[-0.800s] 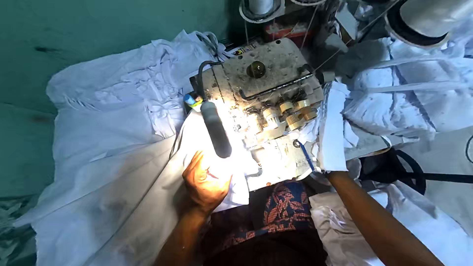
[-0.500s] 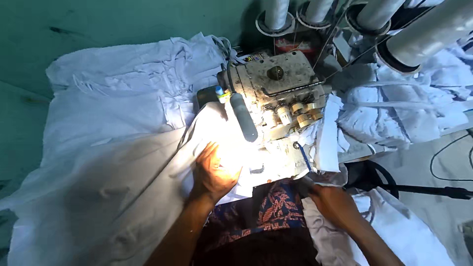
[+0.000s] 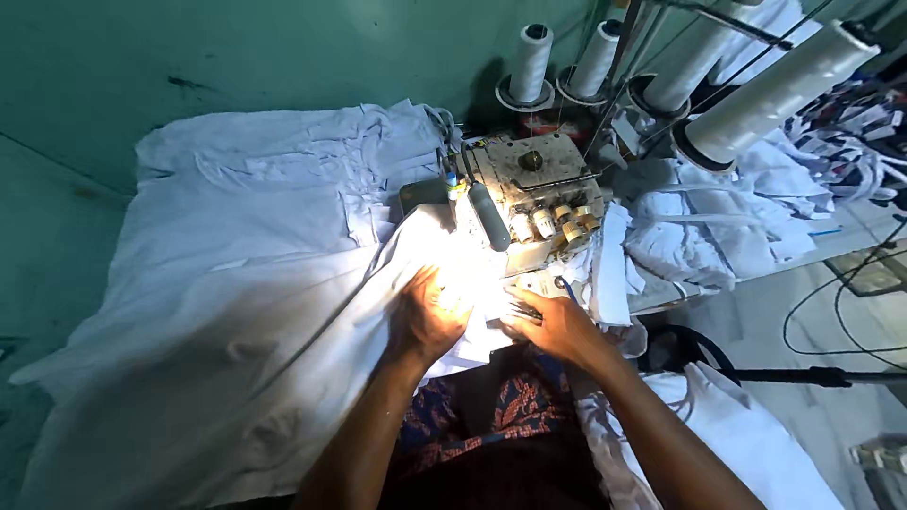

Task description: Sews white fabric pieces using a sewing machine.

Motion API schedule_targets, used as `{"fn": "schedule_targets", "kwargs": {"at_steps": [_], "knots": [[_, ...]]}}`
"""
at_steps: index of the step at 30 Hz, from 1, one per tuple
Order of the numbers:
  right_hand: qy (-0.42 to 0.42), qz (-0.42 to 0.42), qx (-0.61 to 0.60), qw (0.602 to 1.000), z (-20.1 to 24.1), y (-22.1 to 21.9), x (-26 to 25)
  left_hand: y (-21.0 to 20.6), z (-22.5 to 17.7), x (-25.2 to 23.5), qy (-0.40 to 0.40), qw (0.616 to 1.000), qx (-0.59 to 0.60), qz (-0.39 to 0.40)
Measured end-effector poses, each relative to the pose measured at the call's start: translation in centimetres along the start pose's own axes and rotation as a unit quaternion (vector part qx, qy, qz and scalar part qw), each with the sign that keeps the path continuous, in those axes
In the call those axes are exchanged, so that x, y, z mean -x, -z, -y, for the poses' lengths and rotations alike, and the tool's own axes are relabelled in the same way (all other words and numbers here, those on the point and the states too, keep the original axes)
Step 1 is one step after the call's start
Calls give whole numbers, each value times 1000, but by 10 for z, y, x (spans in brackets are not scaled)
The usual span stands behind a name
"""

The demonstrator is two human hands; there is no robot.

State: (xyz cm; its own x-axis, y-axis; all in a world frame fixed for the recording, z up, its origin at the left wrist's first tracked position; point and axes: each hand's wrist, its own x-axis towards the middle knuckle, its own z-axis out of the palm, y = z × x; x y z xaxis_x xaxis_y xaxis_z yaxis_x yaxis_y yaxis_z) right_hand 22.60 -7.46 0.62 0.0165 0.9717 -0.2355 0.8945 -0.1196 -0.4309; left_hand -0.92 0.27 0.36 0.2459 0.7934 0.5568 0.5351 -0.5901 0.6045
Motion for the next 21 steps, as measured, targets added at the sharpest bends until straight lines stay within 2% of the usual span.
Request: {"fn": "schedule_targets", "kwargs": {"at_steps": [3, 6, 9, 12, 13, 14, 16, 19, 21], "knots": [[-26, -58, -11, 998, -4, -2, 12, 2, -2, -1, 11, 999, 41, 3], [18, -158, -113, 981, -10, -7, 28, 15, -17, -2, 94, 979, 178, 13], [87, -257, -264, 926, 8, -9, 40, 37, -41, 7, 187, 916, 351, 55], [153, -248, -415, 862, 39, -3, 39, 48, -56, 17, 251, 823, 501, 93], [147, -221, -454, 850, 49, 0, 36, 50, -59, 20, 257, 812, 515, 98], [126, -186, -490, 842, 58, 3, 33, 51, -61, 24, 249, 820, 505, 106], [99, -115, -533, 833, 72, 9, 30, 56, -66, 30, 206, 876, 419, 119], [184, -148, -512, 826, 86, 17, 42, 63, -77, 38, 80, 956, 267, 92], [260, -176, -489, 813, 88, 23, 60, 70, -83, 41, -5, 968, 244, 60]]}}
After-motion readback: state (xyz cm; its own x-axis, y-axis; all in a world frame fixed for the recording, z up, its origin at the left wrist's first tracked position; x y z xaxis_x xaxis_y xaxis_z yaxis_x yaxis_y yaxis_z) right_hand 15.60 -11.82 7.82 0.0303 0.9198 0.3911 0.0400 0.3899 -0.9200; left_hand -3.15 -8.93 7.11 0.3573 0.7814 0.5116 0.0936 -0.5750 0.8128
